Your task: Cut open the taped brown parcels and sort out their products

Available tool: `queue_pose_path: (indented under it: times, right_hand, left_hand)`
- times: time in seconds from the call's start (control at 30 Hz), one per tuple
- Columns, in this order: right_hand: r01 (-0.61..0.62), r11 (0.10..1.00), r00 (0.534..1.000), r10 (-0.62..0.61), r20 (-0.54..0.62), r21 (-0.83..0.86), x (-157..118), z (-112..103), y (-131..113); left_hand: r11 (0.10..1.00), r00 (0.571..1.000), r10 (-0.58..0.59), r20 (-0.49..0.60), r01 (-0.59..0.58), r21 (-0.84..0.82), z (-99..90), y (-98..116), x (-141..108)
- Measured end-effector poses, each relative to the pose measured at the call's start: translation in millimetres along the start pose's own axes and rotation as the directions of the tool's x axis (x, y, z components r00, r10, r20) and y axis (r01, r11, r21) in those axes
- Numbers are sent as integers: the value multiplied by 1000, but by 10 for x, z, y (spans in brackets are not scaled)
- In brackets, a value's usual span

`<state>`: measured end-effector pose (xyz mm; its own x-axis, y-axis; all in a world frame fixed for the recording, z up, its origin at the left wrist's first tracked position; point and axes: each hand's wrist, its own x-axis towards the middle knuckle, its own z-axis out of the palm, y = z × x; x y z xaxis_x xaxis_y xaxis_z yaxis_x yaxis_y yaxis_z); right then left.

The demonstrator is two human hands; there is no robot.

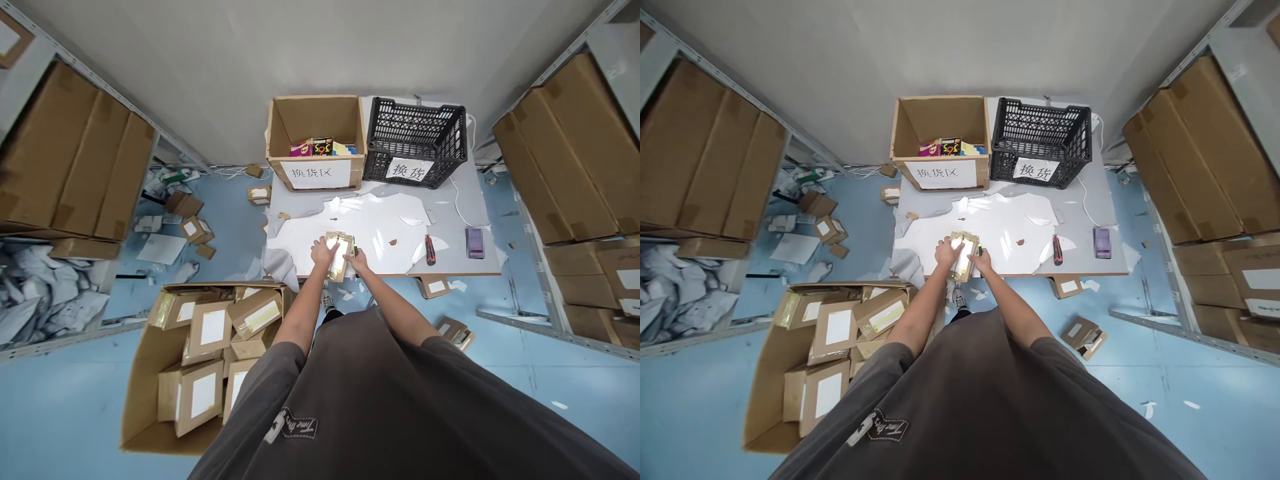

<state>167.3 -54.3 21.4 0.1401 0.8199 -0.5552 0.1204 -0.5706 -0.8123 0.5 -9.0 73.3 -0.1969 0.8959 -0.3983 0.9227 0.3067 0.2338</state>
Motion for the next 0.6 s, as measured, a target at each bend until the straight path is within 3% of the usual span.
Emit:
queue_pose_path:
  times: [0.17,0.3,0.47,0.53,0.6]
  right_hand:
    - [63,996,997,-66,-33,-66,169,123,-33]
    - [207,976,978,-204,48,-73,420,186,-198]
    - [298,941,947,-271,171,-160,779,259,-599]
    - [309,933,940,-271,207,-184,858,243,-740]
    - [286,942,944,-246,218,-175,881,181,-842]
  left_hand:
    - [961,958,278,73,-277,-17,-8,-379,-130]
    - [955,954,294,60,-290,-64,36,-603,-282]
    - [949,948,314,59,-314,-14,37,-667,-479]
    - [898,901,432,41,-433,78,-5,-633,-496]
    - [789,800,594,84,-600,133,-60,-566,-445]
